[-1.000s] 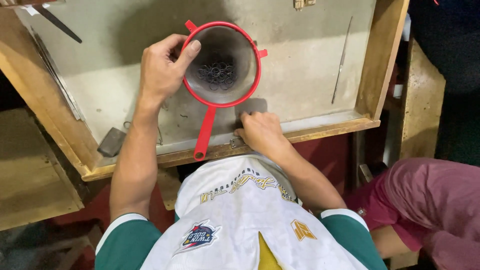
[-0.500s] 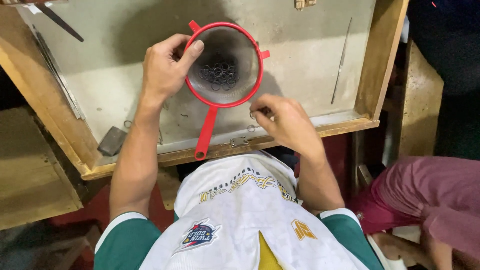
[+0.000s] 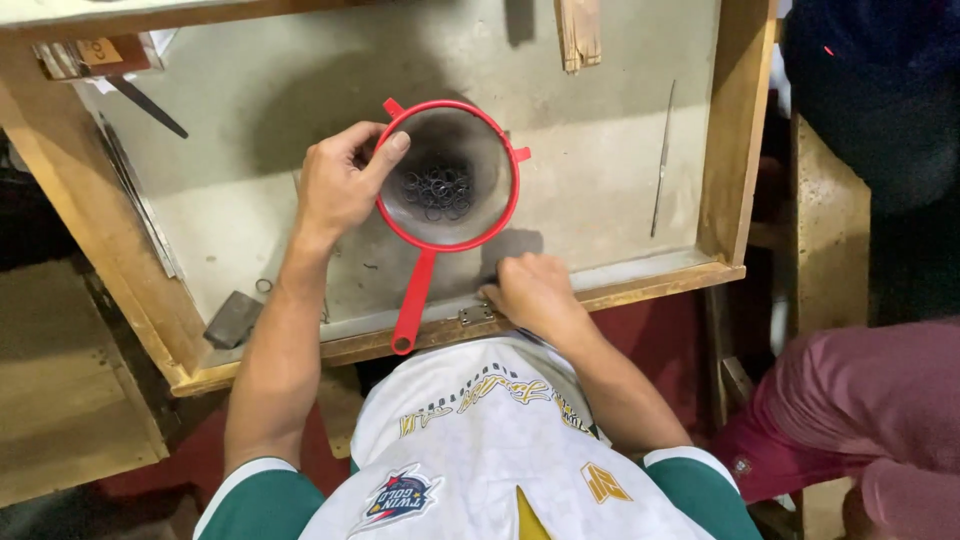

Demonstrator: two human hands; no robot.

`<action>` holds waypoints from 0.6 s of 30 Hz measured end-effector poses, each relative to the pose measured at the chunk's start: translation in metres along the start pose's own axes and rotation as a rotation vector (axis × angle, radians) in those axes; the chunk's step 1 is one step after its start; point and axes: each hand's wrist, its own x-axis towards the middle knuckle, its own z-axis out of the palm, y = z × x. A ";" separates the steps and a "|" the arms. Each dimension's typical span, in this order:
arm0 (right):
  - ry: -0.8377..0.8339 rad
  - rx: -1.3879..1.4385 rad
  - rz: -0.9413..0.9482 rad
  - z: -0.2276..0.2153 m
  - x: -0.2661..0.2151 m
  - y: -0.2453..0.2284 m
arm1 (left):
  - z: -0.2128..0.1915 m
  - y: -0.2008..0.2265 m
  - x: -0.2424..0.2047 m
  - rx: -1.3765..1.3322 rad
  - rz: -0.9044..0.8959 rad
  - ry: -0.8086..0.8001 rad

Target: Sifting and cleaning small metal rings using a sieve and a brush at a jewelry workbench.

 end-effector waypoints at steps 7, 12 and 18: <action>-0.029 0.101 -0.027 -0.027 -0.030 0.005 | 0.007 0.000 0.003 -0.036 -0.008 0.027; 0.769 0.468 -0.374 -0.065 -0.072 0.023 | 0.026 0.018 0.004 -0.029 0.018 -0.025; 1.017 0.520 -0.485 -0.063 -0.035 0.053 | 0.071 0.038 0.000 -0.116 -0.003 -0.036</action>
